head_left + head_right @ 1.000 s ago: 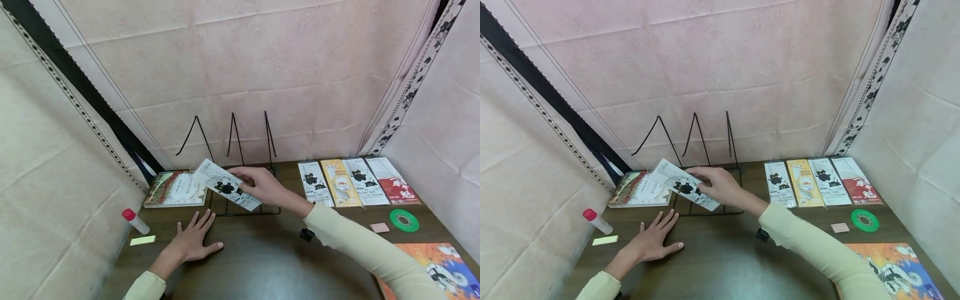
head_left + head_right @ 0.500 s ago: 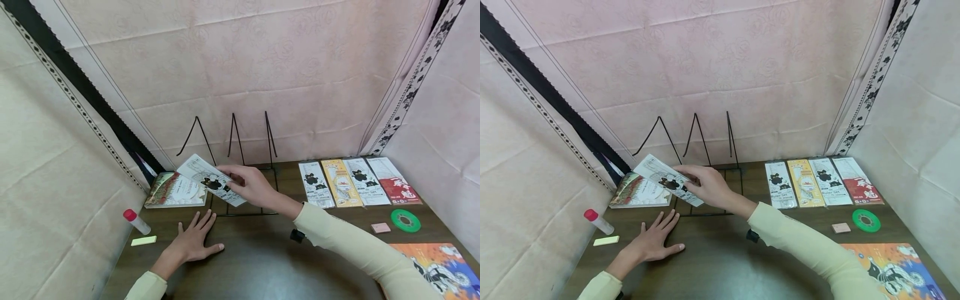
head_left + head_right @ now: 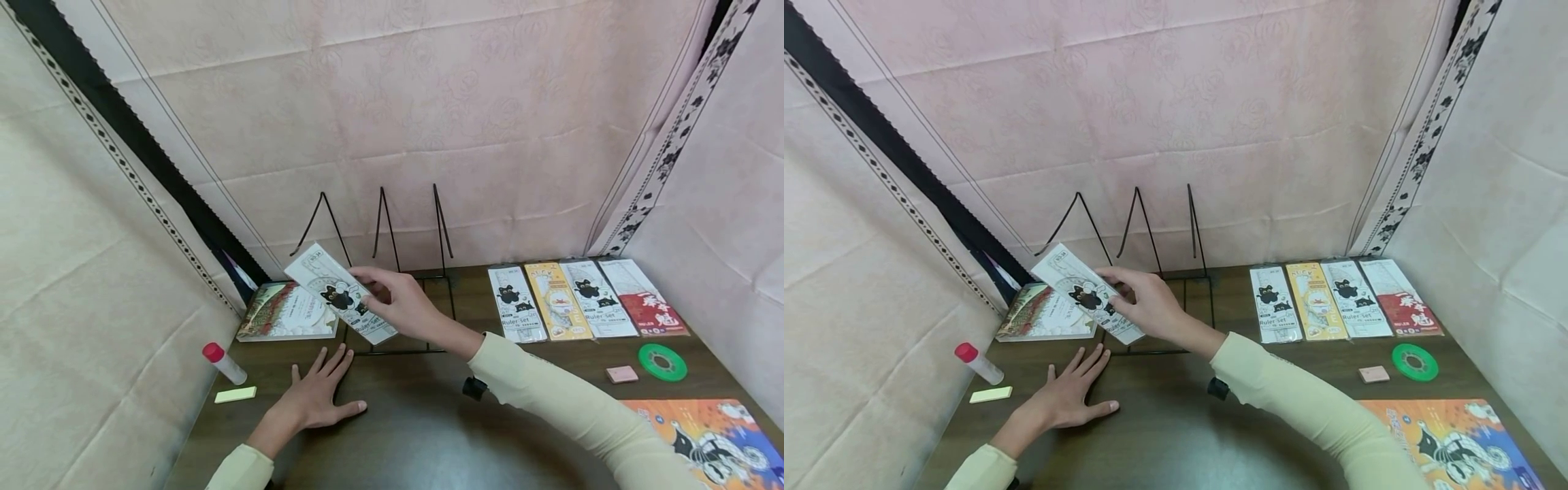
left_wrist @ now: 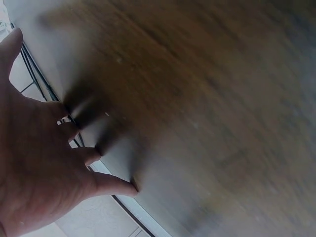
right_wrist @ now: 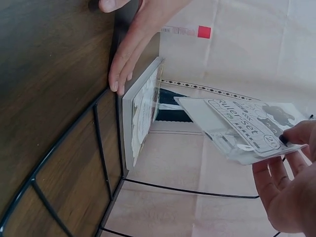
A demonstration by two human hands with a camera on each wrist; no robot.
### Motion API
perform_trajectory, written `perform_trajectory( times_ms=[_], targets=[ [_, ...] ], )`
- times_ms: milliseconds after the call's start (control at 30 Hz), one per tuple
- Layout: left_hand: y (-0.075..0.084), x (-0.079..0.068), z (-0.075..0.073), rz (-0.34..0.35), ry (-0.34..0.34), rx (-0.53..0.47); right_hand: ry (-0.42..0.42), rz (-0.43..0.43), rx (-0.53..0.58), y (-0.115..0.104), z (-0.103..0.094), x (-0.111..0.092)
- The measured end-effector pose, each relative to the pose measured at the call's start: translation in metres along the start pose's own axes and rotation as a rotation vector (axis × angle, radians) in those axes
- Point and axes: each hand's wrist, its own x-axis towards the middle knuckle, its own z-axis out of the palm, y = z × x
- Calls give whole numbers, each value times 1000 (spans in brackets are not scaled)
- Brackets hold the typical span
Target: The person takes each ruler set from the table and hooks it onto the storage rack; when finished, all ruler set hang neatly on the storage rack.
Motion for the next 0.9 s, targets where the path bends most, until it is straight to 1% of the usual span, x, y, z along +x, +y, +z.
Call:
perform_trajectory(
  times_ms=[267, 433, 567, 833, 900],
  targets=[
    [-1, 0, 2, 3, 0, 9, 11, 13, -14, 5, 4, 3],
    [0, 1, 1, 1, -3, 9, 17, 35, -34, 10, 5, 6],
    [0, 1, 0, -4, -7, 11, 23, 61, -29, 15, 6, 11],
    [-1, 1, 2, -7, 6, 17, 94, 95, 65, 31, 15, 21],
    [-1, 1, 2, -5, 6, 15, 109, 103, 74, 35, 18, 23]
  ],
)
